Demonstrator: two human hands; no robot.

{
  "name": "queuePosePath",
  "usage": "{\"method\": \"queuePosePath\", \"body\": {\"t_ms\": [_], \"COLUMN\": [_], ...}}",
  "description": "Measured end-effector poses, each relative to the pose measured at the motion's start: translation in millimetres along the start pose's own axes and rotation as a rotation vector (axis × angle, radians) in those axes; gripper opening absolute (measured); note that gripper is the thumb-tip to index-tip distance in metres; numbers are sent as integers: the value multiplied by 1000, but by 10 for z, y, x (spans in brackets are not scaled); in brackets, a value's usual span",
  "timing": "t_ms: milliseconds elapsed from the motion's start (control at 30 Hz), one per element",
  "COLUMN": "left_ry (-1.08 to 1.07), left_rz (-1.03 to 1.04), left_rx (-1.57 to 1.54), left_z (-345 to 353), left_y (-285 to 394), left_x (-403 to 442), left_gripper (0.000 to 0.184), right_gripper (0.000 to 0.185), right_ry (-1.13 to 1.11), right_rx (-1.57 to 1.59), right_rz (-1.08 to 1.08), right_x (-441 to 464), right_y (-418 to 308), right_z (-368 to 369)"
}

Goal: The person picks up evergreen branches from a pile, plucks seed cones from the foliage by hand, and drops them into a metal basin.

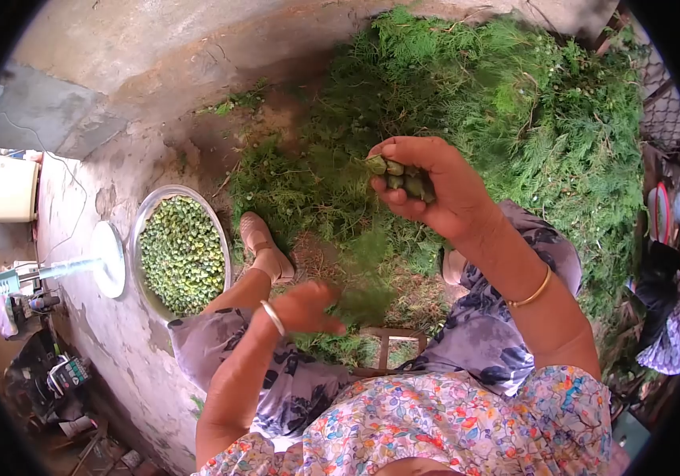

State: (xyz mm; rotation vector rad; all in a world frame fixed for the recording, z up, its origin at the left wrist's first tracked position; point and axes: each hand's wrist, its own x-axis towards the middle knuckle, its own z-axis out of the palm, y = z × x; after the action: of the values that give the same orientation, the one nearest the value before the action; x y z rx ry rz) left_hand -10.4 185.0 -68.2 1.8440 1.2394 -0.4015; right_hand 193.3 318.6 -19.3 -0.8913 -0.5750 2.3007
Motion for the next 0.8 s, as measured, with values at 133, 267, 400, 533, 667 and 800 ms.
{"method": "queuePosePath", "body": {"t_ms": [133,267,400,533,667,800], "left_ry": [499,864,784,801,830,863], "left_rz": [81,170,270,228,197,132], "left_rx": [-374,-1025,-1361,-1320,-1473,-1422], "left_z": [111,-330,-446,-432,-447,-418], "left_y": [95,254,280,280,278,219], "left_x": [156,199,221,219,207,231], "left_gripper": [47,33,25,22,22,17], "right_gripper": [18,17,17,18,19,18], "right_ry": [-30,-22,36,20,4,53], "right_rx": [-57,-198,-262,-379,-487,-591], "right_rz": [16,24,13,-6,5,-32], "right_x": [1,22,84,83,134,174], "right_y": [22,93,222,262,312,391], "right_z": [-8,40,90,125,134,121]}}
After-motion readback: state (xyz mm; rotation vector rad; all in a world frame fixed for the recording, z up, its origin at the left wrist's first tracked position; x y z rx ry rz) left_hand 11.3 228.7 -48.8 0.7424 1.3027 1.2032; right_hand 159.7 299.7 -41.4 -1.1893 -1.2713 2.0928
